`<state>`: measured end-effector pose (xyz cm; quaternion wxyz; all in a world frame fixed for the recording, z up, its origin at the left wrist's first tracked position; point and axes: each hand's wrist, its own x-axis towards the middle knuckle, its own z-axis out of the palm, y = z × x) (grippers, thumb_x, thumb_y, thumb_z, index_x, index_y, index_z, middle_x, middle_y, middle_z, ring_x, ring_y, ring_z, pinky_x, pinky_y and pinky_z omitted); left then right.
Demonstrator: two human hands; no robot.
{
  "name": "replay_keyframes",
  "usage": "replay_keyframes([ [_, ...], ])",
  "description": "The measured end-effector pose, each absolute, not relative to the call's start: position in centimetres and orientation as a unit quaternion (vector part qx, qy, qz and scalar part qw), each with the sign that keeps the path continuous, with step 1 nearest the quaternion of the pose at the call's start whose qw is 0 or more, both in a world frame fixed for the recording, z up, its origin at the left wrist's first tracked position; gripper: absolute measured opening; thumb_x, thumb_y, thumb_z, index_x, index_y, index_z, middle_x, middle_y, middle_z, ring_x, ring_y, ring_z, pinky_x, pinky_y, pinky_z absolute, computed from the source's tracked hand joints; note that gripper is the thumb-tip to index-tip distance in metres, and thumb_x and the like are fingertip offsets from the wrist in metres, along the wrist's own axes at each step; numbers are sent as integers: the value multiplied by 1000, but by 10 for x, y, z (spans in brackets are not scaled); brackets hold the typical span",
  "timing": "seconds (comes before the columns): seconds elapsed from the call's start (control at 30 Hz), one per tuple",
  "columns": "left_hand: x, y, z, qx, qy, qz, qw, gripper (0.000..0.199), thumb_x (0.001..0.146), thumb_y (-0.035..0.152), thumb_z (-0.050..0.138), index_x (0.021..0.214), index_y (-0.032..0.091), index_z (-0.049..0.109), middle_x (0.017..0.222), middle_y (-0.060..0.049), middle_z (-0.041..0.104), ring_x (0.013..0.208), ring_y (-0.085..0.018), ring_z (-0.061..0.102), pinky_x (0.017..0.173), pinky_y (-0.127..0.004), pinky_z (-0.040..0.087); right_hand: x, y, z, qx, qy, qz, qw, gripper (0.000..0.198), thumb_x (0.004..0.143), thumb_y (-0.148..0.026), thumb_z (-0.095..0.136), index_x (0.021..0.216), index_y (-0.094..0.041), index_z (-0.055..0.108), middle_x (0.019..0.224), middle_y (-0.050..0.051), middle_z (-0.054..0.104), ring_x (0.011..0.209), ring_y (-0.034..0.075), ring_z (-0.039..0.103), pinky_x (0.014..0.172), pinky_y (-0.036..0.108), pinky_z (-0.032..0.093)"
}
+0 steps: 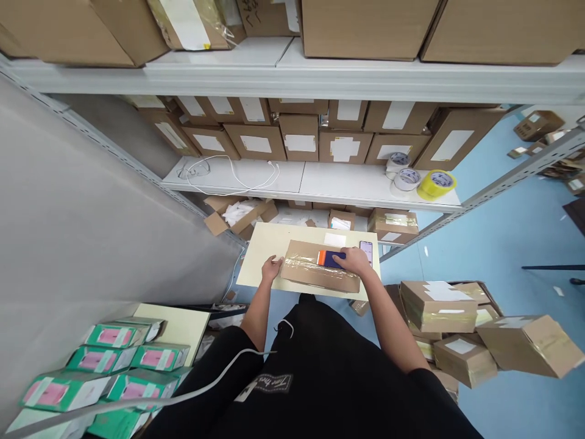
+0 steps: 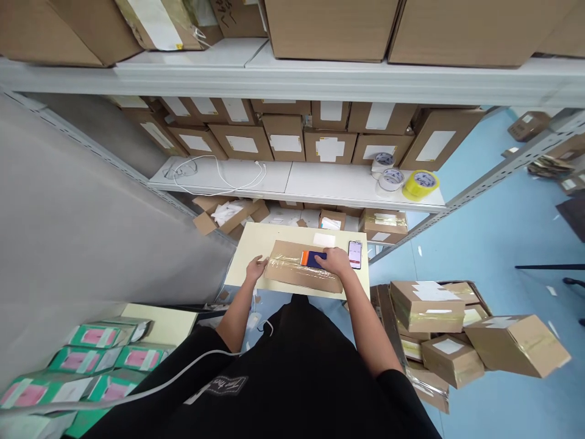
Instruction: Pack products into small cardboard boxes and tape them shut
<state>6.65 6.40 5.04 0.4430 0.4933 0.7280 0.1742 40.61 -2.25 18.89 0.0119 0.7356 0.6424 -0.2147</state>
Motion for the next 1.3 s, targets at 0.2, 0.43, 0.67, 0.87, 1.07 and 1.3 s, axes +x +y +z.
replay_keyframes([
  [0.2, 100, 69, 72, 612, 658, 152, 412, 61, 101, 66, 40, 116, 21, 78, 126, -10, 77, 124, -31, 67, 102, -35, 50, 406, -12, 187, 738, 641, -213, 5, 50, 95, -66, 59, 105, -21, 80, 110, 12, 79, 107, 29, 70, 82, 31, 48],
  [0.43, 117, 76, 75, 646, 662, 73, 373, 69, 105, 62, 29, 127, 13, 71, 132, -19, 73, 126, -33, 66, 101, -36, 49, 395, -5, 191, 735, 641, -218, 38, 57, 95, -69, 58, 107, -17, 79, 113, 16, 77, 105, 28, 71, 80, 29, 49],
  [0.67, 115, 79, 68, 669, 661, 53, 336, 69, 103, 66, 29, 120, 16, 73, 127, -20, 74, 123, -34, 67, 98, -37, 49, 428, -36, 189, 735, 647, -194, 52, 58, 93, -73, 59, 102, -18, 79, 107, 16, 79, 100, 28, 72, 78, 29, 46],
  [0.87, 112, 82, 62, 673, 656, 72, 335, 68, 102, 69, 30, 114, 19, 74, 120, -20, 76, 117, -38, 68, 93, -40, 50, 502, -78, 187, 780, 594, -196, 39, 50, 96, -66, 57, 86, -20, 76, 96, 12, 79, 90, 25, 70, 70, 28, 43],
  [1.07, 103, 91, 56, 677, 639, 79, 356, 68, 101, 70, 30, 111, 20, 75, 116, -17, 78, 116, -37, 69, 91, -39, 51, 560, -131, 200, 828, 517, -215, 19, 45, 91, -61, 63, 69, -22, 66, 68, 6, 69, 67, 21, 61, 61, 30, 37],
  [1.3, 55, 126, 46, 643, 613, 121, 442, 61, 101, 65, 38, 116, 20, 76, 123, -14, 77, 123, -34, 67, 100, -37, 50, 485, -129, 207, 836, 486, -245, -73, 54, 84, -72, 57, 65, -21, 60, 59, 1, 60, 60, 17, 54, 58, 28, 34],
])
